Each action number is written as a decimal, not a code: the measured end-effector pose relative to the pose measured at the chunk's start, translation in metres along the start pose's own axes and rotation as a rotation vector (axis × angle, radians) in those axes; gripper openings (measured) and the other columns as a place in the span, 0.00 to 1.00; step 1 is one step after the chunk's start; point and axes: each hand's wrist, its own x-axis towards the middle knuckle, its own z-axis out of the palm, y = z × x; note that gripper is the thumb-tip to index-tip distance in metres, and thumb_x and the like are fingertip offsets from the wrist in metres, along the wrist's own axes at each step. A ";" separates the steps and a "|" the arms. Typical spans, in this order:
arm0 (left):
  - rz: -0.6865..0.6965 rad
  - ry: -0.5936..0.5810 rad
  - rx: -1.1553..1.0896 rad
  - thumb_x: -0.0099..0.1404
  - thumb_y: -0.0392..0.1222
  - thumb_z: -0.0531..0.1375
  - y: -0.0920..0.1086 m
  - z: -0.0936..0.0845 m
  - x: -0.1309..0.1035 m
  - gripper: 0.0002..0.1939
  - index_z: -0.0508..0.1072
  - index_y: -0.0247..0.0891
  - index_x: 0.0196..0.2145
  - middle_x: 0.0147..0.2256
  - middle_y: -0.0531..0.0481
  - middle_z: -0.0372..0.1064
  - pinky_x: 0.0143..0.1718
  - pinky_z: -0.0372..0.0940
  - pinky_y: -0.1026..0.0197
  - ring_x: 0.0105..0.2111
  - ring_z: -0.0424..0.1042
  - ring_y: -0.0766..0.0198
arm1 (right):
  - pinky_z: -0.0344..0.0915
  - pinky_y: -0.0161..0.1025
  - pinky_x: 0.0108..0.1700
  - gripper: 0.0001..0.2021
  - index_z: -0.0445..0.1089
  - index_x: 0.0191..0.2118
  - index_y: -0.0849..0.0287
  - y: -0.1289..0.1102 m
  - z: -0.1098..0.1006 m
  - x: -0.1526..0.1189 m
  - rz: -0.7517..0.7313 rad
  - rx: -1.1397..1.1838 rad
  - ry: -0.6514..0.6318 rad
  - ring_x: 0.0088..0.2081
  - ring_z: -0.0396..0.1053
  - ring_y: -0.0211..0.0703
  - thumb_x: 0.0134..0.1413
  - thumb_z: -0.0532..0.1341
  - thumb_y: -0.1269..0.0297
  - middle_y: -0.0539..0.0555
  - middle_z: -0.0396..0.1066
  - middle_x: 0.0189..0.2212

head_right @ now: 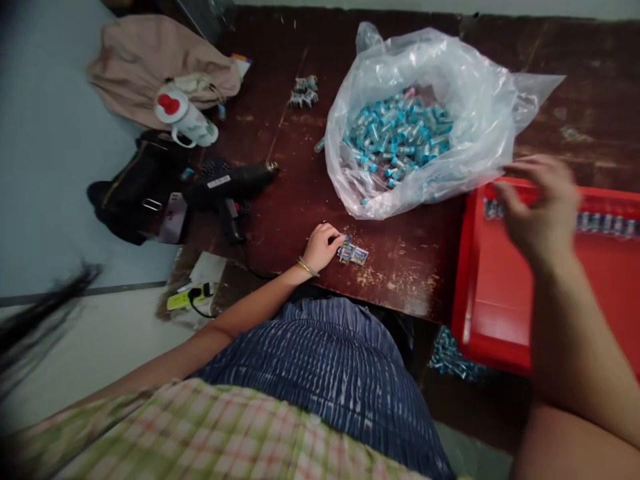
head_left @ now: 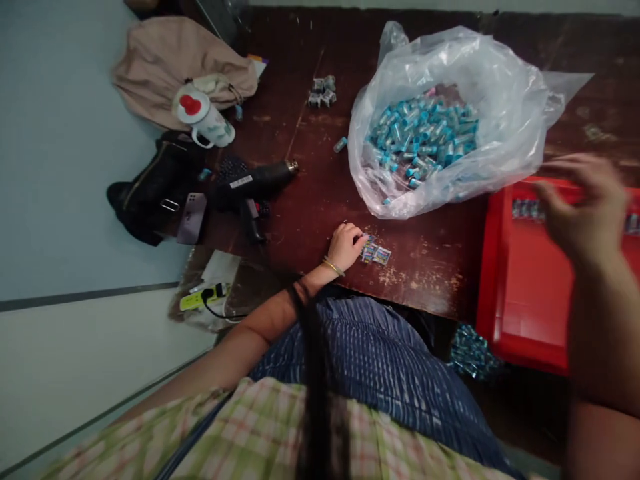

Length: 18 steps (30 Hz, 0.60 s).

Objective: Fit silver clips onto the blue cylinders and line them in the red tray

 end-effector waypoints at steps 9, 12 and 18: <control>0.102 0.117 -0.420 0.71 0.36 0.66 -0.002 -0.013 0.007 0.07 0.82 0.38 0.33 0.36 0.45 0.80 0.46 0.68 0.56 0.40 0.75 0.57 | 0.75 0.42 0.57 0.10 0.81 0.50 0.53 -0.127 0.158 -0.020 -0.142 0.252 -0.717 0.49 0.79 0.45 0.69 0.63 0.64 0.53 0.83 0.48; -0.046 0.081 -0.621 0.69 0.41 0.68 -0.002 -0.021 0.009 0.09 0.81 0.37 0.31 0.31 0.49 0.78 0.40 0.66 0.60 0.33 0.72 0.61 | 0.74 0.40 0.50 0.10 0.81 0.46 0.55 -0.118 0.170 0.008 -0.080 0.169 -0.704 0.40 0.78 0.43 0.71 0.61 0.67 0.52 0.83 0.41; -0.143 0.009 -0.785 0.63 0.48 0.72 -0.009 -0.029 0.012 0.14 0.80 0.36 0.27 0.27 0.52 0.76 0.40 0.66 0.60 0.30 0.72 0.62 | 0.71 0.48 0.55 0.14 0.80 0.47 0.64 -0.065 0.182 0.067 0.077 -0.429 -0.568 0.53 0.75 0.58 0.67 0.56 0.75 0.68 0.80 0.49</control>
